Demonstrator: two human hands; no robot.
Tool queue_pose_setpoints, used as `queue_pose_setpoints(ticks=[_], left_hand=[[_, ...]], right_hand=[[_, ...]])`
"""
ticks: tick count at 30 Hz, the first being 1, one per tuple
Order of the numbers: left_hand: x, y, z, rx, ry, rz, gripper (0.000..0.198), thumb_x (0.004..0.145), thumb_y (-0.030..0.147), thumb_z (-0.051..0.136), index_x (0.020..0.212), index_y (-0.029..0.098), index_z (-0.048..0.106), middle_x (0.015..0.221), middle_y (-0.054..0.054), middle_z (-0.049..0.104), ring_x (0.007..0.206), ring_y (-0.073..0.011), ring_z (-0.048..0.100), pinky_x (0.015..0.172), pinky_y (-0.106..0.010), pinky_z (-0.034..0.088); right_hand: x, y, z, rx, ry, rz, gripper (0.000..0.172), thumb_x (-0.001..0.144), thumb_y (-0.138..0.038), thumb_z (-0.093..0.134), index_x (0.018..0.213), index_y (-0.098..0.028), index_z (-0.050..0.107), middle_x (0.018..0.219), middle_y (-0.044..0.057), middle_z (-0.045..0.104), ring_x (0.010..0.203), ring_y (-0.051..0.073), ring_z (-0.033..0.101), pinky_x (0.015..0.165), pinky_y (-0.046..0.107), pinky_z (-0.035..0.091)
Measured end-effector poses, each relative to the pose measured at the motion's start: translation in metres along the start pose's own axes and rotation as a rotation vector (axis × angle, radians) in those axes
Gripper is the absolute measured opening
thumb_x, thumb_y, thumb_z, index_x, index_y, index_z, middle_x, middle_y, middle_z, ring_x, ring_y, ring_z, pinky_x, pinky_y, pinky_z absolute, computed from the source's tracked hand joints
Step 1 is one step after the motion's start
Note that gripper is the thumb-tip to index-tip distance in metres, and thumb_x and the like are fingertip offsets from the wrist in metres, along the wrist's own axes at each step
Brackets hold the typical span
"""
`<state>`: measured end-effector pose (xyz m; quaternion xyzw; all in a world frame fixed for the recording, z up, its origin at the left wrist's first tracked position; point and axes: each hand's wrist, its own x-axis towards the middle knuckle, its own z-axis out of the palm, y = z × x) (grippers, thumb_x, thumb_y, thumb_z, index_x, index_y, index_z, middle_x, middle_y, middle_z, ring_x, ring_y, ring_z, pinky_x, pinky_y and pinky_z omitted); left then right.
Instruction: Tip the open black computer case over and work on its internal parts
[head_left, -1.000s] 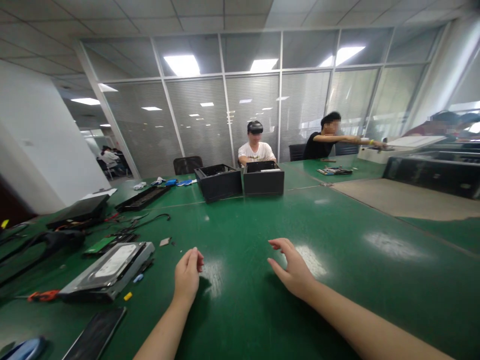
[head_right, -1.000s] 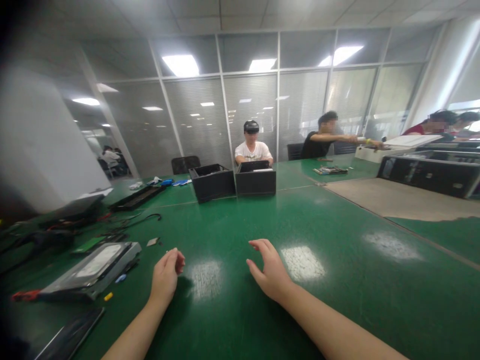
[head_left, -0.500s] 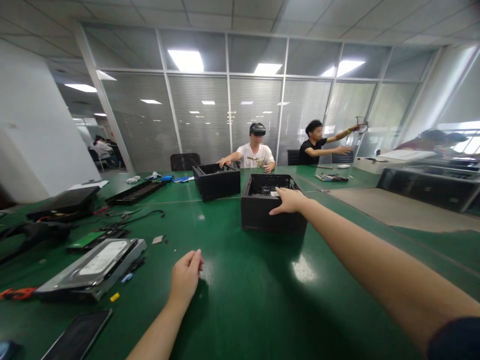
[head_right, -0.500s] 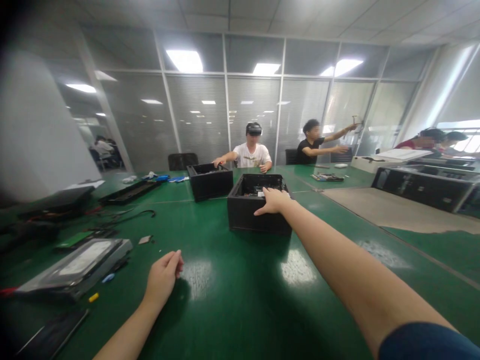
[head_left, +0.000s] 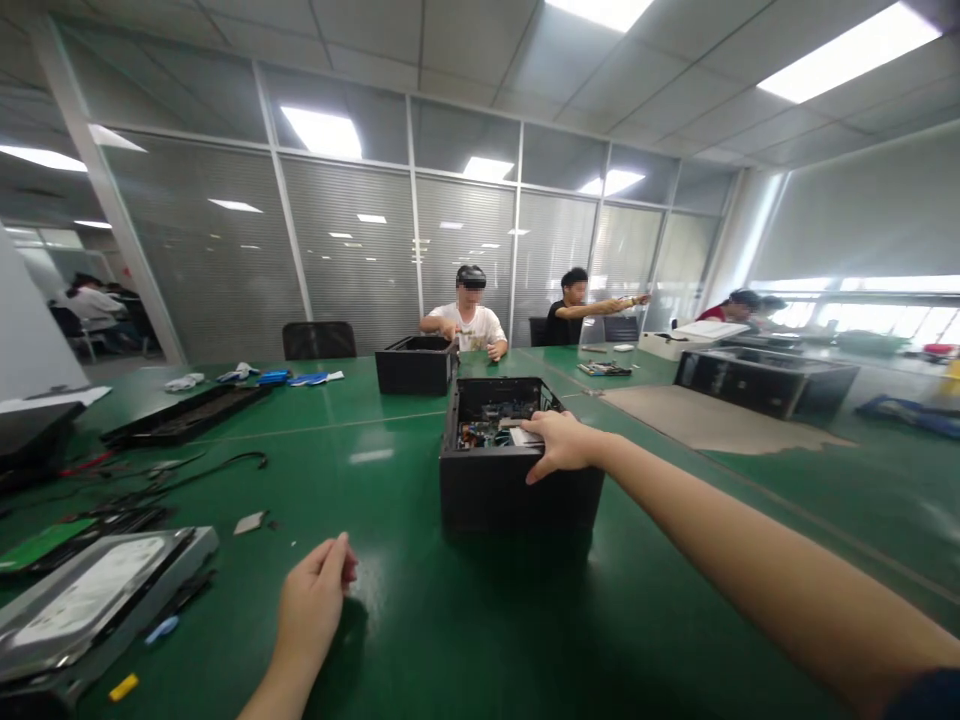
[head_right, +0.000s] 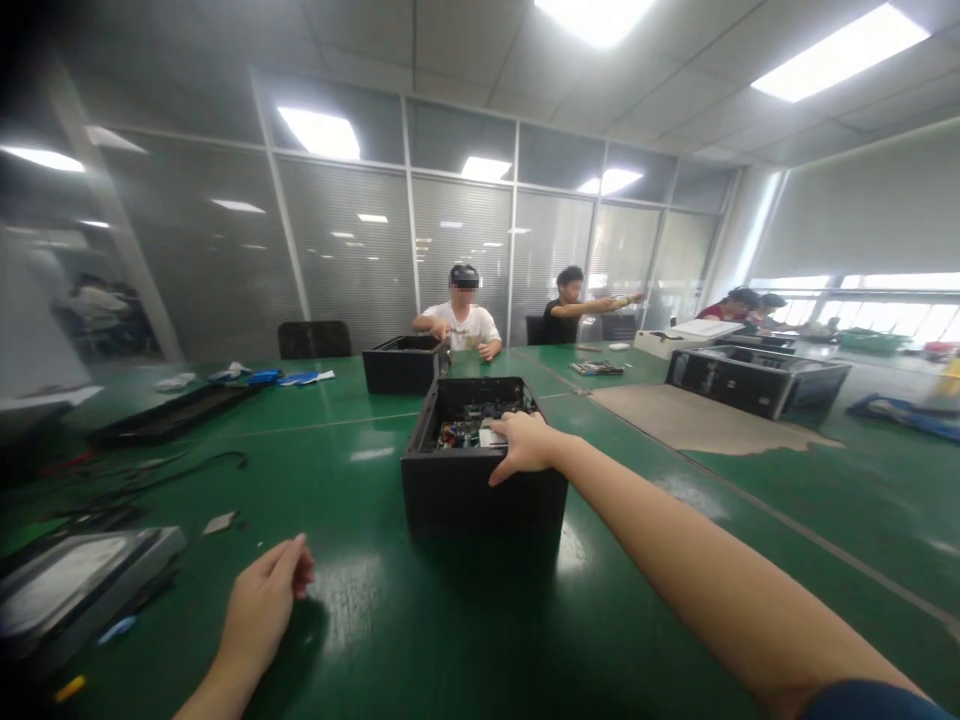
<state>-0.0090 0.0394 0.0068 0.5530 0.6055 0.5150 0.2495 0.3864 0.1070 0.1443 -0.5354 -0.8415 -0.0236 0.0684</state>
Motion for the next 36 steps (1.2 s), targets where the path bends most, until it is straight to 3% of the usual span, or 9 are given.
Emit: queue_pose_setpoints(ticks=[4,8,13,16,19,23,25,30,36], left_hand=[[0.002,-0.002,-0.001,0.036,-0.009,-0.024,0.046,0.082,0.061,0.049,0.064,0.02,0.06,0.057,-0.001,0.061,0.055,-0.0195,0.058,0.053,-0.028,0.045],[0.004,-0.006,0.001,0.071,-0.016,0.009,0.045,0.083,0.06,0.048,0.065,0.021,0.059,0.057,0.0,0.061,0.055,-0.0192,0.058,0.053,-0.027,0.045],[0.002,-0.005,0.004,0.101,-0.044,0.049,0.045,0.082,0.061,0.048,0.064,0.021,0.059,0.055,0.0,0.06,0.053,-0.0187,0.057,0.052,-0.027,0.044],[0.002,-0.004,0.004,0.078,-0.042,0.027,0.045,0.082,0.061,0.048,0.065,0.021,0.059,0.057,0.0,0.061,0.056,-0.0193,0.058,0.053,-0.027,0.045],[0.002,-0.004,0.003,0.07,-0.043,0.011,0.045,0.082,0.061,0.049,0.065,0.021,0.059,0.057,0.0,0.061,0.056,-0.0188,0.057,0.054,-0.027,0.044],[0.003,-0.004,0.004,0.07,-0.058,0.016,0.044,0.082,0.06,0.05,0.064,0.021,0.059,0.056,0.0,0.059,0.053,-0.0174,0.055,0.053,-0.026,0.043],[0.002,-0.004,0.005,0.05,-0.056,0.019,0.044,0.083,0.059,0.05,0.063,0.021,0.059,0.056,0.001,0.058,0.053,-0.0171,0.055,0.053,-0.026,0.042],[0.0,-0.003,0.008,0.011,-0.08,0.002,0.044,0.085,0.057,0.049,0.062,0.02,0.058,0.054,0.001,0.057,0.051,-0.0163,0.054,0.051,-0.026,0.041],[-0.001,-0.005,0.011,0.029,-0.138,0.01,0.043,0.089,0.053,0.049,0.064,0.019,0.058,0.055,0.001,0.057,0.051,-0.0148,0.053,0.052,-0.025,0.04]], right_hand=[[-0.097,-0.046,-0.022,0.102,0.065,-0.114,0.09,0.052,-0.069,0.08,0.129,-0.026,0.061,0.113,0.013,0.063,0.103,0.037,0.057,0.095,0.055,0.039],[-0.186,-0.092,-0.037,0.18,0.011,-0.128,0.089,0.051,-0.057,0.086,0.131,-0.03,0.059,0.111,0.012,0.064,0.099,0.034,0.058,0.097,0.053,0.04],[-0.237,-0.107,-0.058,0.325,-0.014,-0.165,0.071,0.068,-0.037,0.079,0.136,-0.035,0.057,0.112,0.011,0.067,0.1,0.03,0.063,0.093,0.044,0.047],[-0.213,-0.094,-0.081,0.335,-0.041,-0.171,0.067,0.073,-0.048,0.077,0.136,-0.035,0.057,0.121,0.008,0.065,0.102,0.028,0.064,0.09,0.04,0.05],[-0.145,-0.075,-0.086,0.166,0.038,-0.161,0.058,0.078,-0.053,0.072,0.13,-0.03,0.062,0.117,0.007,0.067,0.1,0.028,0.065,0.087,0.041,0.051],[-0.035,-0.062,-0.051,-0.091,-0.1,-0.179,0.043,0.072,-0.045,0.077,0.108,-0.023,0.072,0.1,0.01,0.072,0.091,0.03,0.067,0.079,0.04,0.051],[0.001,-0.063,-0.027,-0.202,-0.171,-0.133,0.04,0.072,-0.043,0.077,0.104,-0.019,0.074,0.097,0.014,0.072,0.089,0.032,0.068,0.077,0.041,0.051],[0.021,-0.067,0.013,-0.228,-0.035,-0.079,0.037,0.08,-0.048,0.066,0.1,-0.017,0.074,0.09,0.016,0.073,0.084,0.033,0.07,0.072,0.041,0.052],[0.02,-0.066,0.03,-0.396,-0.278,-0.137,0.03,0.072,-0.025,0.074,0.1,-0.013,0.074,0.101,0.019,0.073,0.092,0.031,0.07,0.076,0.038,0.055]])
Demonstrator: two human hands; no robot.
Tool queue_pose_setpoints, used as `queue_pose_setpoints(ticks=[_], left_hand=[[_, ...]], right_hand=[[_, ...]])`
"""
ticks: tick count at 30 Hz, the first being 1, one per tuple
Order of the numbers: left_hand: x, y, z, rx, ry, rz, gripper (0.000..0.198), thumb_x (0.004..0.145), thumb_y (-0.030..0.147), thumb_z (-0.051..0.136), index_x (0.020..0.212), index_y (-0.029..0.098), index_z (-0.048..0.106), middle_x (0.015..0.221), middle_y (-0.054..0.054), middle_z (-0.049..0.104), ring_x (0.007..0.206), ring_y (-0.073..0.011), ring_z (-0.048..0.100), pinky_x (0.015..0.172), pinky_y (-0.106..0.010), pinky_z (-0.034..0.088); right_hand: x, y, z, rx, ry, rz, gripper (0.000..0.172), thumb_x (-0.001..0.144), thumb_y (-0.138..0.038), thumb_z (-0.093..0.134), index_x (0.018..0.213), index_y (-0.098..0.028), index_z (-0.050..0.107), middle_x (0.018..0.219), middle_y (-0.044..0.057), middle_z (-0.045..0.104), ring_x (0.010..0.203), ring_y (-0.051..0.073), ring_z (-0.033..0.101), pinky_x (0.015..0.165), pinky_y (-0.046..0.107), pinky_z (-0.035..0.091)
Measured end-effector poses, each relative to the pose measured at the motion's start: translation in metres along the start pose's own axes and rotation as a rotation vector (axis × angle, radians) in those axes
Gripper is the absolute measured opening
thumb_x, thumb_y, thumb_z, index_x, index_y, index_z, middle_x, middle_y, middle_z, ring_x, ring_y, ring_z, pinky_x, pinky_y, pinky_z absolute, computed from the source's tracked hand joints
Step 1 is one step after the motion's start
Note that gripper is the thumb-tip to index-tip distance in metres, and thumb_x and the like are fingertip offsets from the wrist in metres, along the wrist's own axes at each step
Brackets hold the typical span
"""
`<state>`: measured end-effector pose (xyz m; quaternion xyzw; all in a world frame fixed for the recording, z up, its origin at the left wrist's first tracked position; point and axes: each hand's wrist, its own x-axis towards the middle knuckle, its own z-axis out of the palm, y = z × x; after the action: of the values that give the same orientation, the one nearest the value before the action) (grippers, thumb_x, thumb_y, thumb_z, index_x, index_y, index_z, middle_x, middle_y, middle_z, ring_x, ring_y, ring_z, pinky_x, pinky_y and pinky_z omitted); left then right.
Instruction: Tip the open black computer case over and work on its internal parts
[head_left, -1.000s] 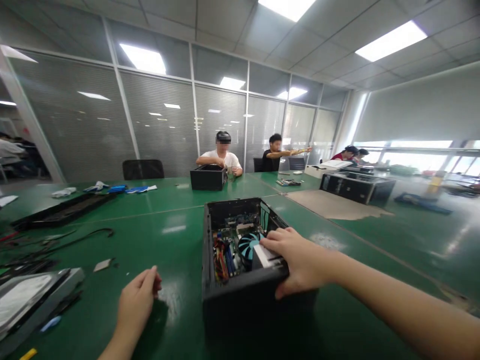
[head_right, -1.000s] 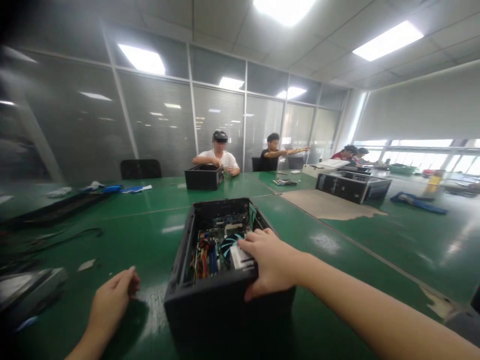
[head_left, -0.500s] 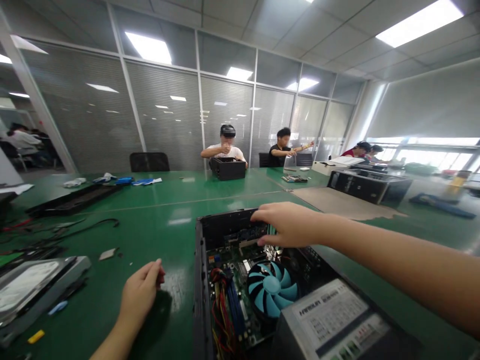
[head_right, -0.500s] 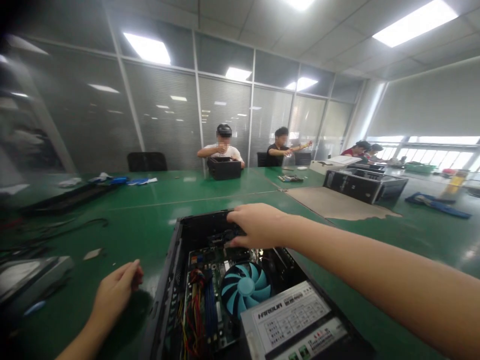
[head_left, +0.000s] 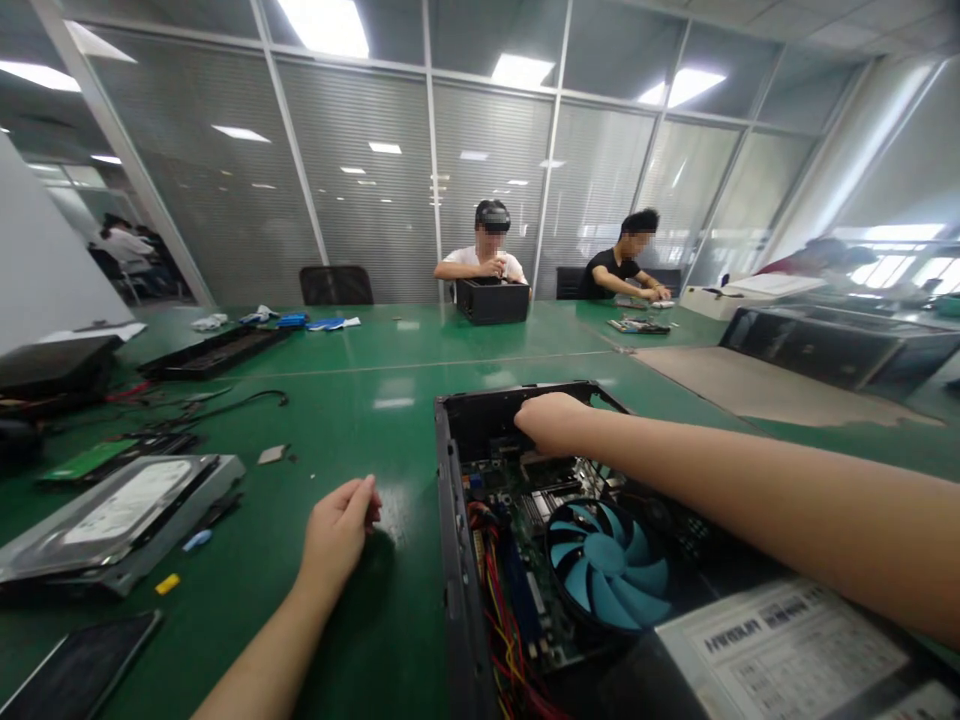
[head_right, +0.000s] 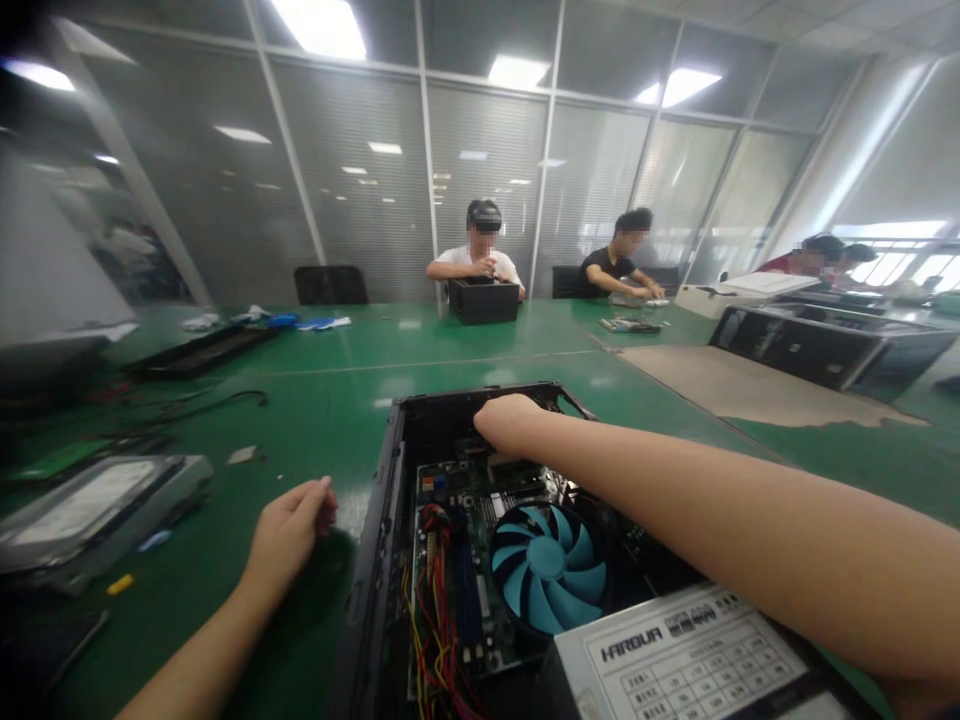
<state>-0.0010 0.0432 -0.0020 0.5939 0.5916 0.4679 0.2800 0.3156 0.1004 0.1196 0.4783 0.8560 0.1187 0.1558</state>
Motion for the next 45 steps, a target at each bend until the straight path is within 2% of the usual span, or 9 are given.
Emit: queue_pose_setpoints(ticks=[4,14,17,21,24,28,32,36,45], left_hand=[[0.001,-0.002,0.0,0.001,-0.019,-0.001,0.043,0.09,0.052,0.049,0.065,0.019,0.059,0.056,0.002,0.057,0.051,-0.0143,0.053,0.053,-0.024,0.041],[0.001,-0.004,0.001,-0.003,-0.028,0.013,0.043,0.091,0.051,0.048,0.064,0.019,0.059,0.055,0.002,0.057,0.051,-0.0137,0.053,0.052,-0.024,0.041],[0.001,-0.003,0.002,-0.022,-0.028,0.007,0.043,0.09,0.051,0.049,0.064,0.019,0.059,0.054,0.002,0.057,0.05,-0.0133,0.053,0.051,-0.024,0.041],[0.0,0.0,0.003,-0.036,-0.022,0.013,0.042,0.089,0.049,0.049,0.063,0.019,0.059,0.053,0.002,0.057,0.049,-0.0127,0.052,0.05,-0.024,0.041],[-0.001,0.001,0.003,-0.041,-0.03,0.021,0.042,0.089,0.048,0.048,0.062,0.018,0.058,0.053,0.002,0.056,0.049,-0.0128,0.052,0.051,-0.024,0.041],[-0.002,0.002,0.003,-0.039,-0.04,0.011,0.043,0.089,0.05,0.048,0.063,0.018,0.059,0.054,0.002,0.056,0.049,-0.0132,0.052,0.05,-0.024,0.041],[-0.002,0.004,0.003,-0.045,-0.043,0.002,0.044,0.089,0.051,0.049,0.062,0.018,0.058,0.054,0.001,0.056,0.049,-0.0131,0.052,0.049,-0.023,0.04],[-0.002,0.005,0.003,-0.053,-0.042,-0.004,0.043,0.089,0.05,0.049,0.063,0.018,0.058,0.054,0.001,0.056,0.048,-0.0128,0.052,0.049,-0.023,0.04],[-0.001,0.001,0.002,-0.039,-0.034,0.03,0.045,0.089,0.053,0.048,0.063,0.018,0.058,0.054,0.002,0.056,0.049,-0.0132,0.052,0.051,-0.024,0.04]], right_hand=[[0.005,-0.003,0.001,-0.058,0.016,-0.034,0.021,0.078,-0.012,0.064,0.097,-0.011,0.075,0.098,0.021,0.073,0.094,0.029,0.07,0.081,0.035,0.053],[0.002,-0.002,0.002,-0.064,0.031,-0.047,0.02,0.078,-0.009,0.062,0.094,-0.009,0.074,0.095,0.02,0.072,0.09,0.026,0.07,0.08,0.031,0.052],[-0.002,-0.002,-0.005,-0.035,0.107,-0.019,0.02,0.078,-0.011,0.062,0.095,-0.012,0.073,0.098,0.017,0.071,0.088,0.026,0.069,0.077,0.031,0.052],[-0.012,0.004,-0.016,0.046,0.252,-0.005,0.018,0.085,-0.022,0.057,0.095,-0.017,0.071,0.099,0.012,0.07,0.091,0.026,0.067,0.077,0.031,0.05],[-0.016,0.012,-0.018,0.063,0.29,-0.014,0.016,0.086,-0.025,0.058,0.092,-0.019,0.071,0.098,0.009,0.069,0.092,0.025,0.066,0.078,0.031,0.049],[-0.012,0.017,-0.011,0.042,0.245,-0.048,0.015,0.083,-0.021,0.06,0.092,-0.019,0.072,0.1,0.009,0.07,0.093,0.025,0.066,0.076,0.03,0.049],[-0.003,0.012,-0.001,-0.012,0.171,-0.098,0.016,0.081,-0.014,0.059,0.09,-0.016,0.072,0.098,0.011,0.071,0.088,0.025,0.068,0.072,0.03,0.05],[0.006,0.005,0.006,-0.043,0.084,-0.148,0.023,0.077,-0.004,0.057,0.092,-0.012,0.073,0.098,0.014,0.072,0.091,0.025,0.069,0.077,0.03,0.052],[0.002,0.003,0.013,0.018,0.052,-0.022,0.027,0.077,-0.005,0.06,0.1,-0.007,0.073,0.102,0.02,0.071,0.099,0.03,0.069,0.085,0.036,0.053]])
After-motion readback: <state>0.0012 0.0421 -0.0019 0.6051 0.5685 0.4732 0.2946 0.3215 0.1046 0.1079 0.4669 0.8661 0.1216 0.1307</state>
